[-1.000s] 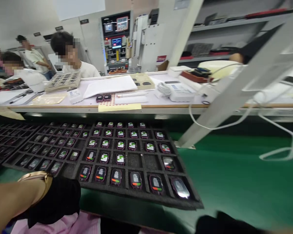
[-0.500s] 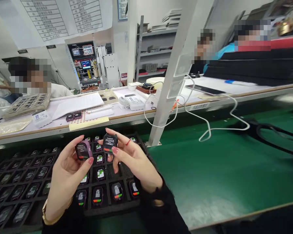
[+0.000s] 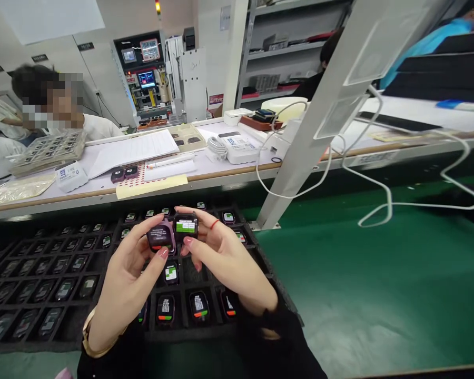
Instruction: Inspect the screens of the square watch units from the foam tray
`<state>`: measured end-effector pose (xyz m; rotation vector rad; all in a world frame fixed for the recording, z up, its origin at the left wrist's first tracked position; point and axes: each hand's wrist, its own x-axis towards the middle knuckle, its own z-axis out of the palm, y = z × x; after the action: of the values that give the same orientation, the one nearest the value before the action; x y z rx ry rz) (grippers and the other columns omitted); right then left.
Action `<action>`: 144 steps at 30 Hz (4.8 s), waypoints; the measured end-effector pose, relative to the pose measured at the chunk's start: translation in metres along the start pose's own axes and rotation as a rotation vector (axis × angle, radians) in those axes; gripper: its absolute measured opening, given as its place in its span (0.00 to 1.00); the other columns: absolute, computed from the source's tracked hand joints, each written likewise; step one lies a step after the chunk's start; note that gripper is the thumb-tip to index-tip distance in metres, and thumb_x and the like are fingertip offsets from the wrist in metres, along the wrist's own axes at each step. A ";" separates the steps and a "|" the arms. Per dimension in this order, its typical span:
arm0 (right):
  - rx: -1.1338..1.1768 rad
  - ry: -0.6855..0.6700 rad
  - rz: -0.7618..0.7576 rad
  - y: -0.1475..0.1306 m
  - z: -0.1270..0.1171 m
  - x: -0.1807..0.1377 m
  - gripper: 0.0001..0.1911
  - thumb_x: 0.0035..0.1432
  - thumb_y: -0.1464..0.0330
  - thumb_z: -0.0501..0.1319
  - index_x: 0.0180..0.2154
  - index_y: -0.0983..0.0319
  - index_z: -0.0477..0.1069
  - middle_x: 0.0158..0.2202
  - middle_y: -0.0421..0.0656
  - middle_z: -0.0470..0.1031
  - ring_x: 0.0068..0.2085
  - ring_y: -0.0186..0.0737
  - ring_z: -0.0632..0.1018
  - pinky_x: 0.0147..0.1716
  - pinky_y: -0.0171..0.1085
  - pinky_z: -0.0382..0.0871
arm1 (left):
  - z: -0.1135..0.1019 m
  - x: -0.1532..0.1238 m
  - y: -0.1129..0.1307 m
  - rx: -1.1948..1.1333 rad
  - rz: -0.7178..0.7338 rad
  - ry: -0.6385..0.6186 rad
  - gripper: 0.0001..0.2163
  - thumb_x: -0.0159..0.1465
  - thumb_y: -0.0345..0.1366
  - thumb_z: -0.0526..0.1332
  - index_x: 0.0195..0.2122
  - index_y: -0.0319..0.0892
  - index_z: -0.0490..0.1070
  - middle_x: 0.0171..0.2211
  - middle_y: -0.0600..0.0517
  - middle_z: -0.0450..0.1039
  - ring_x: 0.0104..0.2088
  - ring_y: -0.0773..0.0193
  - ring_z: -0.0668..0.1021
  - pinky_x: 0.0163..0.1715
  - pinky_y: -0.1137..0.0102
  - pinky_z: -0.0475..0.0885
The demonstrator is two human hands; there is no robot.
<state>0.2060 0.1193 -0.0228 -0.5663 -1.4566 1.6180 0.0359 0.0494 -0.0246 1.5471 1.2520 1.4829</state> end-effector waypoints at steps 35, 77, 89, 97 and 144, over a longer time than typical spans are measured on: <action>0.079 0.067 0.031 0.008 -0.003 0.000 0.24 0.70 0.54 0.61 0.58 0.62 0.74 0.35 0.46 0.75 0.31 0.35 0.73 0.23 0.29 0.70 | -0.003 0.004 0.000 0.037 0.014 0.052 0.18 0.74 0.38 0.59 0.64 0.60 0.68 0.57 0.53 0.73 0.54 0.62 0.77 0.50 0.72 0.73; -0.039 -0.026 0.027 0.000 0.003 0.000 0.26 0.64 0.62 0.67 0.61 0.62 0.67 0.40 0.46 0.73 0.34 0.34 0.73 0.23 0.28 0.71 | -0.001 0.007 -0.004 0.063 0.034 0.098 0.18 0.70 0.37 0.64 0.61 0.55 0.71 0.55 0.50 0.74 0.50 0.60 0.79 0.45 0.71 0.77; -0.073 -0.001 0.020 -0.002 0.004 -0.002 0.28 0.65 0.60 0.67 0.63 0.63 0.67 0.36 0.44 0.73 0.29 0.32 0.71 0.23 0.29 0.71 | -0.001 0.005 -0.004 0.054 0.037 0.112 0.18 0.71 0.36 0.64 0.61 0.58 0.71 0.54 0.52 0.74 0.51 0.62 0.78 0.48 0.71 0.77; -0.076 0.019 0.006 -0.002 0.003 -0.002 0.30 0.64 0.59 0.68 0.63 0.63 0.68 0.42 0.48 0.76 0.31 0.33 0.73 0.22 0.29 0.70 | -0.001 0.007 -0.003 0.057 0.047 0.106 0.18 0.71 0.37 0.63 0.61 0.52 0.71 0.55 0.48 0.73 0.51 0.59 0.78 0.48 0.69 0.77; -0.061 0.025 -0.039 -0.006 0.000 -0.004 0.30 0.63 0.59 0.69 0.62 0.62 0.69 0.44 0.49 0.77 0.31 0.33 0.73 0.21 0.28 0.70 | 0.003 0.009 -0.006 0.099 0.023 0.102 0.17 0.69 0.37 0.64 0.58 0.47 0.72 0.52 0.47 0.75 0.48 0.60 0.79 0.39 0.72 0.75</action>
<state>0.2099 0.1157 -0.0175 -0.5868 -1.4943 1.5352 0.0365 0.0602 -0.0274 1.5711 1.3899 1.5517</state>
